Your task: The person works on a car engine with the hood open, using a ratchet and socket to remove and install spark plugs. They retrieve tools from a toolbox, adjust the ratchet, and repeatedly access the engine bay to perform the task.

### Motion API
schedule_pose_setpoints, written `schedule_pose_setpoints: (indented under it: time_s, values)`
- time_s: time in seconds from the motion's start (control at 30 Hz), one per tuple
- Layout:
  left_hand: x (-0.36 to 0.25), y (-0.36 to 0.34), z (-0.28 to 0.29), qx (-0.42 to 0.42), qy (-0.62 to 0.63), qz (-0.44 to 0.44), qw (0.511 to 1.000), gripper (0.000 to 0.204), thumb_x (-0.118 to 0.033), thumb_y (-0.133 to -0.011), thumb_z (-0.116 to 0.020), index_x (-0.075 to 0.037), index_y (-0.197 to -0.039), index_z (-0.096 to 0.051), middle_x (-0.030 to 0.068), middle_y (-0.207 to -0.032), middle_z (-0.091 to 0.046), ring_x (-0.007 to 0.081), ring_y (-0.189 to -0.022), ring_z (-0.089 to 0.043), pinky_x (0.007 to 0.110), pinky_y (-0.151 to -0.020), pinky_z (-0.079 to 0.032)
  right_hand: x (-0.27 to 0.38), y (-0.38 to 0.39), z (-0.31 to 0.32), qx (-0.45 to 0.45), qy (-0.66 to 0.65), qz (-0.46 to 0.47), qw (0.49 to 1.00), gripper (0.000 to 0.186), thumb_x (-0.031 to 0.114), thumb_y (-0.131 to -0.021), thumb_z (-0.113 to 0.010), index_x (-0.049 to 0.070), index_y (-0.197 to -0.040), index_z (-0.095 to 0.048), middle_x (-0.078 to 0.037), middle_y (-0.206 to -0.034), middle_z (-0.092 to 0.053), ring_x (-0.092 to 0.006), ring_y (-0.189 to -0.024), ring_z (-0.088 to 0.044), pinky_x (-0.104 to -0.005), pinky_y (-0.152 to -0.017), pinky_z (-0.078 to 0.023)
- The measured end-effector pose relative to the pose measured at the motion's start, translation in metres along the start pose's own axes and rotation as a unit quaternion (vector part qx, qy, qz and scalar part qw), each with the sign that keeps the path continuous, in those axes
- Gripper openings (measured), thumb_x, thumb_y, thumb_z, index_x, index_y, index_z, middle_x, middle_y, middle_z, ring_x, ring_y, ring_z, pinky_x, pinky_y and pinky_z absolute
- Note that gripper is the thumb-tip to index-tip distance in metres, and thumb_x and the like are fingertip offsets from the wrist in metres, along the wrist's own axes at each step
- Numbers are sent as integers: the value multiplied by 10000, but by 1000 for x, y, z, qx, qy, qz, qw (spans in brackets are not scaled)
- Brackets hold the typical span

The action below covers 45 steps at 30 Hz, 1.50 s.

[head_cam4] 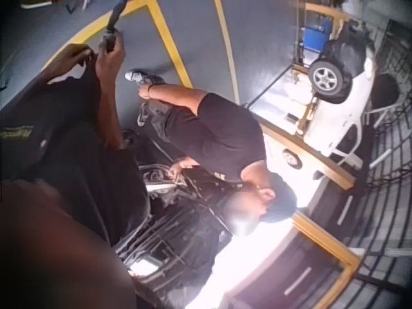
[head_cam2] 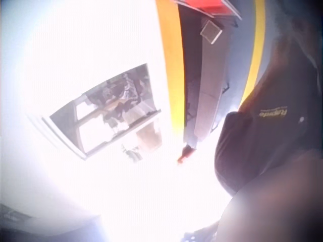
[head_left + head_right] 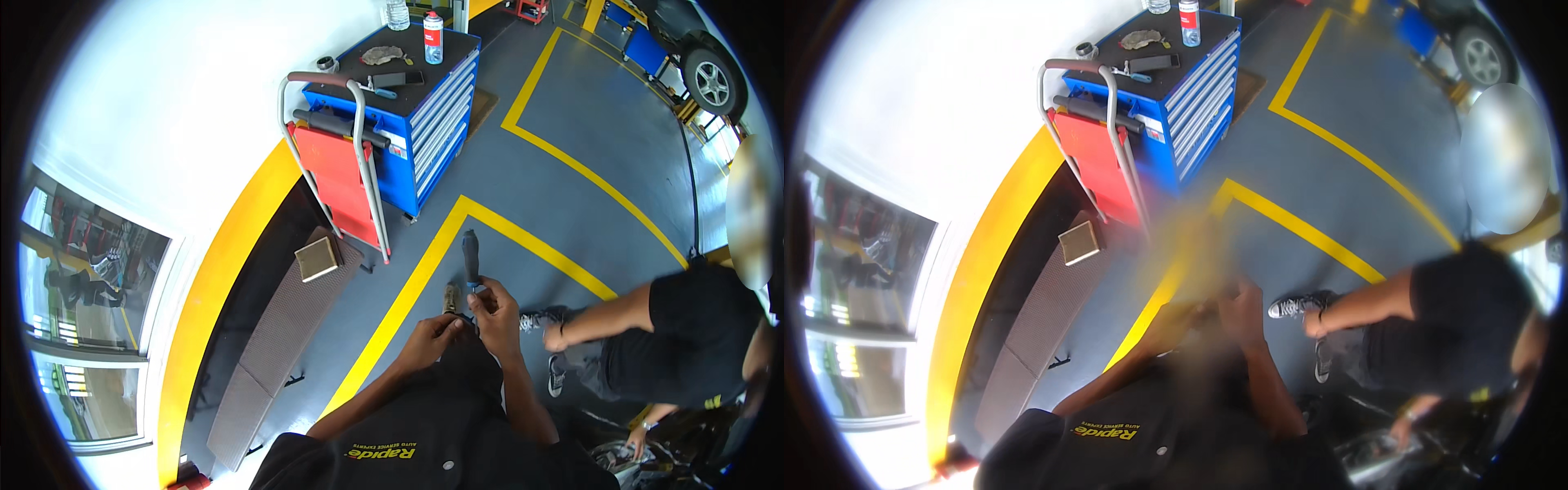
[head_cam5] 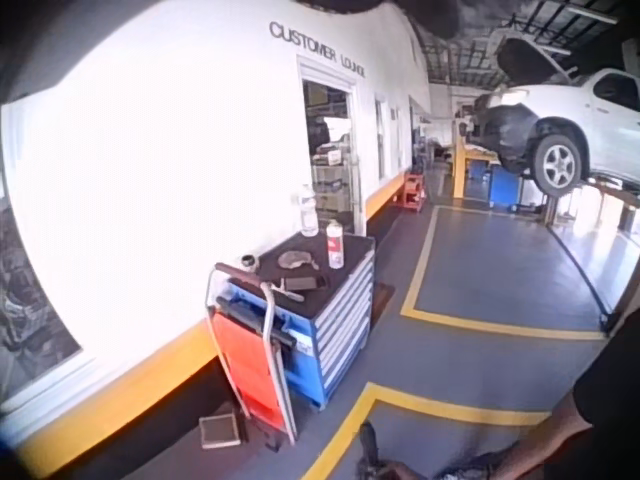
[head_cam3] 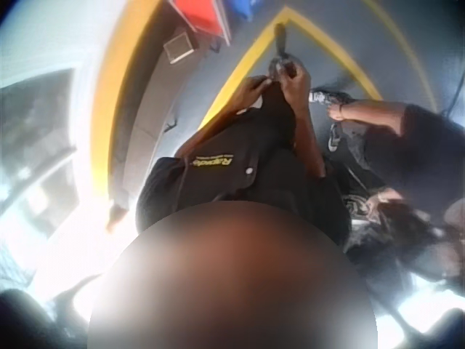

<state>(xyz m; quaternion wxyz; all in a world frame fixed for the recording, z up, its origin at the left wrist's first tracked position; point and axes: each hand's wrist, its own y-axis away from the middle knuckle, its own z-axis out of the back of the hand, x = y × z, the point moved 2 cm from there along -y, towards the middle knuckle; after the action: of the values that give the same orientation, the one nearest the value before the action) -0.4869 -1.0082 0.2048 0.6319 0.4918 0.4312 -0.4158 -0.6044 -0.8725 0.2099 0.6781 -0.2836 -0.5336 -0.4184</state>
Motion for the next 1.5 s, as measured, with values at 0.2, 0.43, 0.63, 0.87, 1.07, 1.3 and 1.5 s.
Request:
schedule_pose_setpoints:
  time_s: [0.2,0.43,0.63,0.87,1.07,1.3,1.5]
  values:
    - [-38,-168,76,-147,65,-10,987,308,-235,-1096,-556,31,-1159,-700,70,-911,-736,127,-806,-650,299,-758,-523,22,-206,43,-23,57,55,997,307,78,-1016,-660,53,-1321,-659,-8,-803,-554,-96,-693,-464,-301,-645,-425]
    - [-74,-302,173,-291,74,-21,954,299,-211,-1088,-547,27,-1217,-674,100,-965,-739,149,-870,-685,307,-799,-545,48,-450,11,10,143,196,970,255,7,-1060,-536,51,-1296,-624,-86,-990,-627,-182,-859,-594,-355,-779,-502]
    - [-63,-429,256,-422,-16,-18,906,298,-177,-1032,-601,66,-1192,-664,206,-1026,-741,279,-964,-729,386,-845,-569,80,-649,-71,88,131,302,940,242,-29,-1047,-499,49,-1235,-630,-130,-1193,-631,-297,-1083,-661,-391,-927,-533]
    - [-76,-542,340,-541,-198,143,805,403,-303,-962,-675,73,-1103,-642,258,-1007,-735,419,-947,-729,493,-845,-574,97,-786,-164,151,189,375,895,255,-47,-998,-542,63,-1195,-661,-131,-1186,-641,-343,-1099,-627,-435,-936,-518]
    - [-96,-567,367,-515,-196,319,771,514,-445,-843,-743,49,-960,-667,279,-932,-742,455,-926,-735,532,-836,-572,68,-754,-118,329,54,553,763,223,-76,-808,-678,56,-986,-703,-107,-947,-676,-246,-775,-681,-385,-683,-565]
    - [-105,-570,340,-653,143,250,701,370,-262,-1007,-565,89,-1082,-657,134,-896,-689,151,-813,-672,311,-747,-546,-28,-812,-34,544,18,431,720,109,-21,-808,-717,48,-890,-701,-67,-865,-669,-217,-697,-685,-335,-595,-533]
    - [-147,-596,235,-789,234,74,563,362,-276,-1072,-426,16,-1201,-595,34,-847,-530,87,-677,-467,258,-617,-411,-90,-891,12,433,-48,-10,900,118,116,-972,-619,77,-1062,-685,-18,-964,-688,-161,-758,-680,-293,-660,-485]
